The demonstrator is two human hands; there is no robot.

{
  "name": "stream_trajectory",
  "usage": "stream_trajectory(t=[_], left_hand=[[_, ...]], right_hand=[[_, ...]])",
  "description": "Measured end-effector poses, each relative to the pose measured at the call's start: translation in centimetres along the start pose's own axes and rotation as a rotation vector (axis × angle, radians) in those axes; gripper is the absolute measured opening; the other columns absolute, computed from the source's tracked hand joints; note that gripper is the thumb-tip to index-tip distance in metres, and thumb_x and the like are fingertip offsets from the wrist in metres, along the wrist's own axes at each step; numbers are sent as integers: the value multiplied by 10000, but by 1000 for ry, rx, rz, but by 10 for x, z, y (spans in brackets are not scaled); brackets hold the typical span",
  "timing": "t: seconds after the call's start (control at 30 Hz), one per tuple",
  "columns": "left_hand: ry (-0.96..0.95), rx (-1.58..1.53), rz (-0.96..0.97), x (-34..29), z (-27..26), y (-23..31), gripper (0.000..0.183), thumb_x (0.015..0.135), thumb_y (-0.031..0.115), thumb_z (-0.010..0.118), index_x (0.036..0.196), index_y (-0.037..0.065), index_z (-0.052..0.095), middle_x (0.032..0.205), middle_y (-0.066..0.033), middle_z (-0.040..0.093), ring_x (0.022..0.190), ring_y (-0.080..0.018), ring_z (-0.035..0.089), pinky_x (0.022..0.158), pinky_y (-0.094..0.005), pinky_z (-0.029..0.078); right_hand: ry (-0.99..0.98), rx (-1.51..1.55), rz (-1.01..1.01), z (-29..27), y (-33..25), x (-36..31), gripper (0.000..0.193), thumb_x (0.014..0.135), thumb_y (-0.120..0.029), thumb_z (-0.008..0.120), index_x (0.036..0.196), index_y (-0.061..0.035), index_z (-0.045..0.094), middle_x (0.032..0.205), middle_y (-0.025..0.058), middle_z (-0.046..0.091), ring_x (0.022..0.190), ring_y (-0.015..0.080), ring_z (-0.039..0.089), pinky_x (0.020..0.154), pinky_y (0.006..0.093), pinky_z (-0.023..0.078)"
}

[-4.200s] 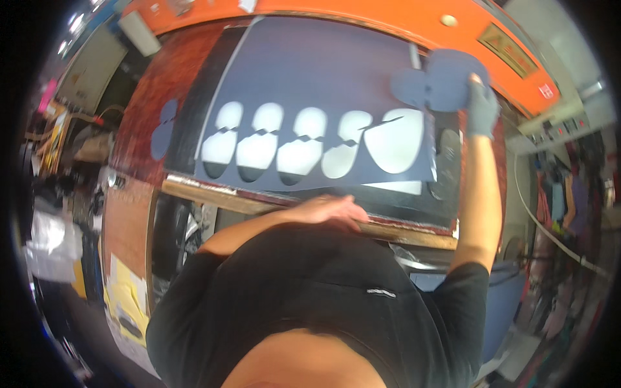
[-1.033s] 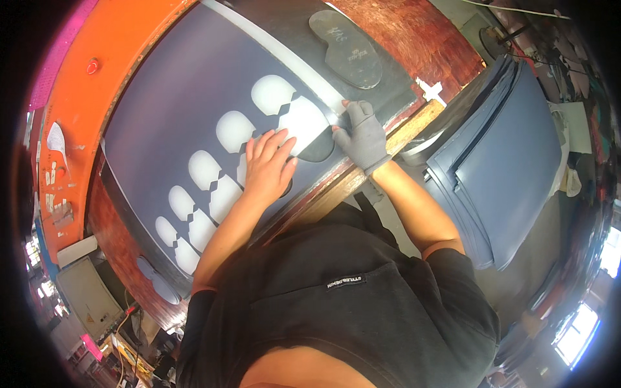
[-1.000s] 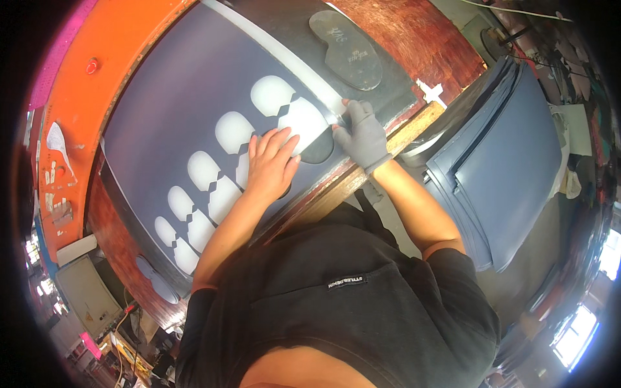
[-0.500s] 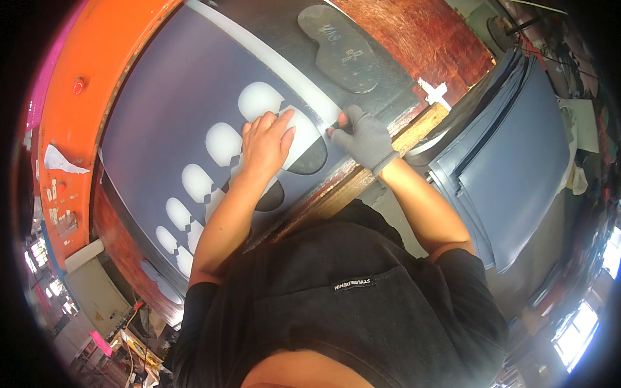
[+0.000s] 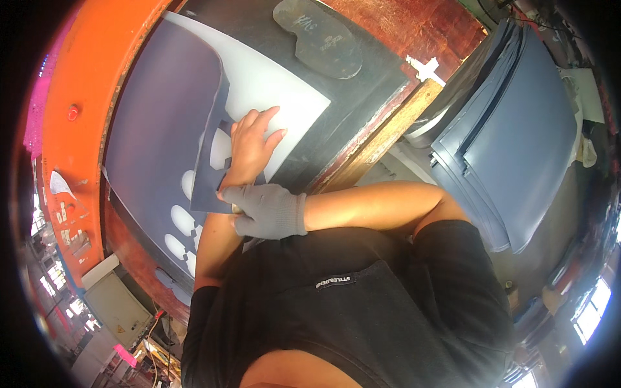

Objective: The person places a large sheet of blue material onto a cutting machine, aligns it, and uses a foot-shaped template to cut out multiple identical shapes. The person repeatedly positions the template, operates the machine, and removes the cut pieces.

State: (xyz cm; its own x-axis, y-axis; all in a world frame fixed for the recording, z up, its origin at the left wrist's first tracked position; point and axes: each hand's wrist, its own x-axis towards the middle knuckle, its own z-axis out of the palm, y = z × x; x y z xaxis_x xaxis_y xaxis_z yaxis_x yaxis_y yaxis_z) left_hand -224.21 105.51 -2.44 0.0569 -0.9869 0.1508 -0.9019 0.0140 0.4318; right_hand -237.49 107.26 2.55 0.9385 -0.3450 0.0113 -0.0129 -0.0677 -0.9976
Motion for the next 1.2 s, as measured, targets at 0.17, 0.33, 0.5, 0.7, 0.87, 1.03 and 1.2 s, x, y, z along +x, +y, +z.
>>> stream_trajectory(t=[0.17, 0.33, 0.5, 0.7, 0.87, 1.03, 1.2], left_hand=[[-63, -71, -23, 1, -4, -3, 464, 741, 183, 707, 1179, 90, 587, 841, -54, 521, 840, -215, 514, 818, -354, 343], [-45, -105, -50, 2, -4, 0, 450, 742, 172, 698, 1171, 88, 590, 846, -63, 528, 840, -228, 513, 834, -360, 348], [-66, -8, -55, -14, -9, 1, 391, 755, 155, 660, 1134, 77, 603, 1047, -107, 547, 1014, -289, 502, 875, -390, 362], [274, -6, -109, -114, -29, -19, 388, 729, 102, 680, 1107, 56, 605, 1161, -126, 537, 1092, -322, 477, 942, -415, 353], [595, 294, -595, -253, -56, -73, 417, 761, 141, 676, 1146, 26, 564, 1222, -195, 507, 1150, -369, 453, 981, -458, 335], [714, 472, -1269, -394, -57, -93, 501, 819, 329, 651, 1177, 6, 515, 1121, -209, 547, 1026, -358, 525, 880, -436, 416], [840, -8, -1313, -434, -44, -89, 370, 843, 304, 659, 973, -34, 583, 791, -131, 627, 685, -220, 575, 662, -346, 467]], right_hand=[[-23, -73, 0, -8, 1, 0, 413, 791, -293, 630, 1072, -25, 490, 811, 131, 607, 765, 305, 612, 689, 396, 474], [-18, -111, 75, -14, 1, -4, 385, 780, -327, 642, 972, -29, 493, 787, 127, 608, 744, 314, 608, 661, 395, 467], [172, 6, -28, -40, 37, -35, 258, 806, -231, 680, 904, -43, 534, 789, 45, 572, 709, 163, 539, 695, 296, 446], [373, 777, 258, -103, 70, -75, 324, 872, -204, 611, 1136, -22, 566, 996, 13, 575, 935, 99, 516, 811, 245, 434], [500, 118, 331, -127, 85, -46, 244, 887, -230, 598, 1020, -29, 634, 873, -42, 580, 820, 47, 490, 737, 200, 404], [398, -252, 217, -125, 97, -30, 249, 899, -252, 568, 805, -27, 620, 692, -73, 467, 662, 50, 393, 582, 240, 346], [348, -74, 340, -128, 87, -34, 211, 902, -255, 579, 834, -63, 637, 667, -70, 499, 612, 32, 426, 539, 213, 358]])
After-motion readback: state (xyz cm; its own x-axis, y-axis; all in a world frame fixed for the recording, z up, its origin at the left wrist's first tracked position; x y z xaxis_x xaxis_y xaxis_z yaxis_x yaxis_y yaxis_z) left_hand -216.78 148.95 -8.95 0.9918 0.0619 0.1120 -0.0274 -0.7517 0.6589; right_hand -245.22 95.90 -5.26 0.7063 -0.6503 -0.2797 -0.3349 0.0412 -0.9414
